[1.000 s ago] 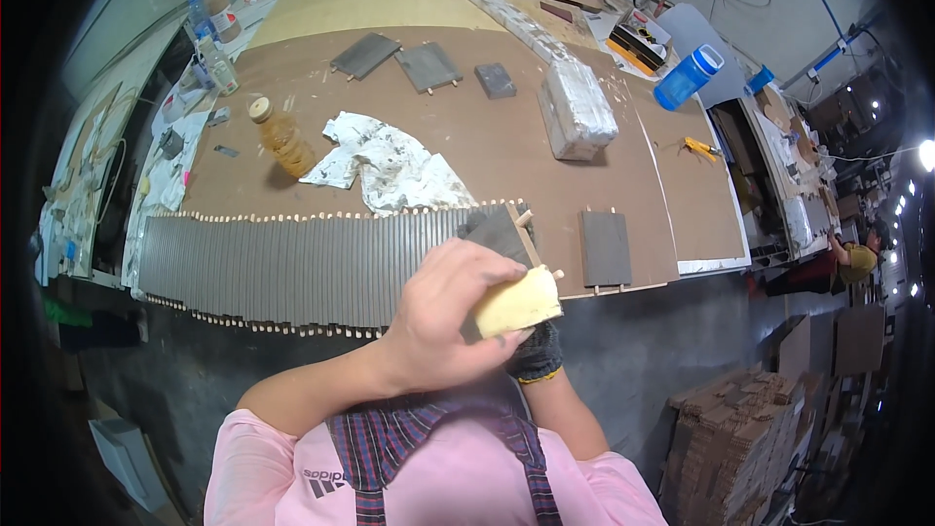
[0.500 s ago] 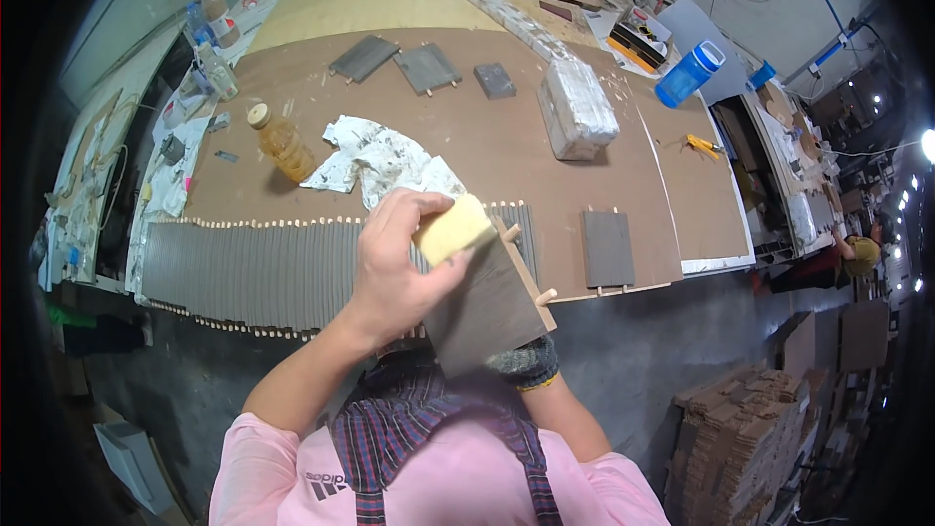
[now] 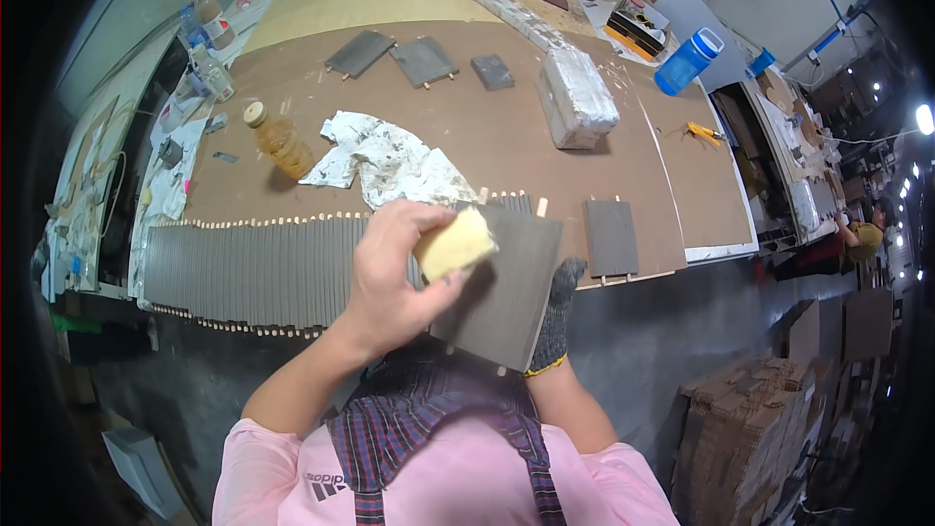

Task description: The person applies glue with a sponge and wipes wooden slats with a cloth, handling the slats one at a time and placing them on a corrugated surface.

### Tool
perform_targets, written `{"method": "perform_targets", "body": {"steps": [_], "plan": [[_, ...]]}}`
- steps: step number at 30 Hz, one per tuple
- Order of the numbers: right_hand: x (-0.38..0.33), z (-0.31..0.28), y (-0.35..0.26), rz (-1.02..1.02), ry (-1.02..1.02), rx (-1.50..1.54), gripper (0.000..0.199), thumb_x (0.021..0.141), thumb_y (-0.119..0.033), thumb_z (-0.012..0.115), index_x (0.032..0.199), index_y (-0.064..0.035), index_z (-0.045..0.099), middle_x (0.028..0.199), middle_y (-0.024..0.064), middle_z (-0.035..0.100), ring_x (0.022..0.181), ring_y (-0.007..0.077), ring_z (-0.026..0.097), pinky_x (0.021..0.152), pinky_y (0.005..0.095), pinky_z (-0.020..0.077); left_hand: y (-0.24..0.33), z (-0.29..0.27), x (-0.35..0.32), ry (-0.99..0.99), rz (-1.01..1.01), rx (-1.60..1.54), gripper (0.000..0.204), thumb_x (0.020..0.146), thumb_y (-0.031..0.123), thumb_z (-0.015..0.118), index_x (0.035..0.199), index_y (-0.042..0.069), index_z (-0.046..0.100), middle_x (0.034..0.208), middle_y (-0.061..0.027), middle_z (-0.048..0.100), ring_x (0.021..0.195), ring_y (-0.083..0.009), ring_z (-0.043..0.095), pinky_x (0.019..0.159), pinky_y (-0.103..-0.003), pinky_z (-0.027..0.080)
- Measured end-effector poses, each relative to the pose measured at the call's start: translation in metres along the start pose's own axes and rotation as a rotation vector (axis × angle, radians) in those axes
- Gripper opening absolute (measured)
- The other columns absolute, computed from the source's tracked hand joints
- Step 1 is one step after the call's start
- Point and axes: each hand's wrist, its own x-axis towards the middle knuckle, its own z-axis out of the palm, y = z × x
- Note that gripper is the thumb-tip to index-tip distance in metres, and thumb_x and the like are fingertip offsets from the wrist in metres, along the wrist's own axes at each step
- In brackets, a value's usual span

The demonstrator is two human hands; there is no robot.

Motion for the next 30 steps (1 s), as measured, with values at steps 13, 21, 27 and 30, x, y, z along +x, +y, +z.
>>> {"method": "perform_targets", "body": {"steps": [13, 21, 27, 30], "plan": [[0.016, -0.001, 0.029, -0.214, 0.008, -0.822, 0.063, 0.103, -0.019, 0.052, 0.155, -0.0079, 0.017, 0.154, 0.0113, 0.029, 0.145, 0.0230, 0.029, 0.119, 0.0381, 0.0264, 0.007, 0.016, 0.033, -0.072, 0.176, 0.124, 0.046, 0.065, 0.007, 0.076, 0.109, 0.001, 0.063, 0.101, -0.0166, 0.063, 0.094, -0.0346, 0.060, 0.084, -0.042, 0.048], [0.010, -0.074, 0.023, 0.022, 0.007, -0.873, 0.049, 0.100, -0.021, 0.057, 0.144, -0.0066, 0.041, 0.138, 0.0100, 0.051, 0.127, 0.0217, 0.050, 0.109, 0.0373, 0.0423, 0.026, -0.010, 0.011, -0.378, 0.322, -0.044, 0.048, 0.066, 0.016, 0.077, 0.111, 0.004, 0.064, 0.101, -0.0117, 0.062, 0.091, -0.0303, 0.060, 0.081, -0.041, 0.044], [0.024, -0.055, 0.008, -0.130, -0.049, -0.814, 0.055, 0.098, -0.028, 0.057, 0.146, -0.0090, 0.037, 0.142, 0.0108, 0.046, 0.132, 0.0222, 0.045, 0.112, 0.0378, 0.0367, 0.016, 0.012, 0.014, -0.244, 0.262, 0.016, 0.045, 0.067, 0.014, 0.076, 0.109, 0.002, 0.062, 0.100, -0.0145, 0.061, 0.091, -0.0328, 0.059, 0.081, -0.042, 0.045], [0.033, -0.034, -0.006, -0.091, 0.012, -0.476, 0.055, 0.105, -0.048, 0.039, 0.143, -0.0093, 0.044, 0.135, 0.0100, 0.053, 0.124, 0.0236, 0.052, 0.106, 0.0390, 0.0448, 0.022, 0.003, -0.018, -0.453, 0.320, -0.084, 0.047, 0.068, 0.017, 0.077, 0.110, 0.002, 0.063, 0.099, -0.0125, 0.061, 0.090, -0.0302, 0.060, 0.080, -0.042, 0.045]]}}
